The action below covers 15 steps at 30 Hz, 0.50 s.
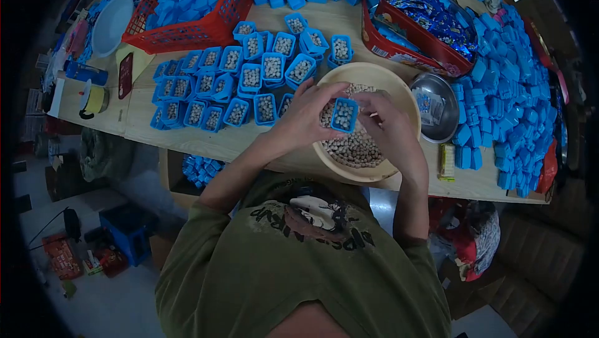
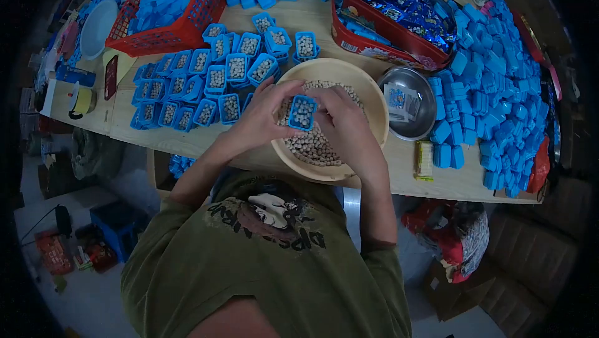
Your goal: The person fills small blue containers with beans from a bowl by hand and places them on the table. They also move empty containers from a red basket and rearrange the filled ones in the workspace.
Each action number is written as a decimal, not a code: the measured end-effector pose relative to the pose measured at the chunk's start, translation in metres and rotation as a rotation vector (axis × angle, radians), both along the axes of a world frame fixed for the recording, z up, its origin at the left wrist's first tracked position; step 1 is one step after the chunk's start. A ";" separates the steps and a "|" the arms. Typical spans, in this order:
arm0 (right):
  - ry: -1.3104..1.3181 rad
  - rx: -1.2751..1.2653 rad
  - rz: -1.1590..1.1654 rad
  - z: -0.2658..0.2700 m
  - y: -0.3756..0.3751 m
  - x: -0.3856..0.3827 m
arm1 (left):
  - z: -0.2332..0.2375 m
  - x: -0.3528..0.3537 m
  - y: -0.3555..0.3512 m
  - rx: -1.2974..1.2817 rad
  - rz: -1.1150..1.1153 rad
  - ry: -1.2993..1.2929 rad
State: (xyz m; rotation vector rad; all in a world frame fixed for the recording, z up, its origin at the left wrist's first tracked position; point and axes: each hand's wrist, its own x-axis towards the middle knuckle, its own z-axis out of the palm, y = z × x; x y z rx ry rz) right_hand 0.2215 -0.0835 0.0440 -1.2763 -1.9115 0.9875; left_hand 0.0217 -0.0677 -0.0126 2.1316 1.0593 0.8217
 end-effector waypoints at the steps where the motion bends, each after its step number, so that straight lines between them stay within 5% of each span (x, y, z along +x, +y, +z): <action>1: -0.001 -0.001 -0.003 -0.002 -0.001 0.004 | 0.000 0.000 0.000 -0.001 -0.003 -0.001; 10: 0.128 -0.118 -0.007 -0.014 -0.010 0.004 | -0.003 0.004 -0.001 -0.079 -0.021 -0.083; 15: 0.069 0.106 -0.021 -0.007 -0.009 -0.005 | -0.002 0.004 -0.001 -0.048 -0.029 -0.062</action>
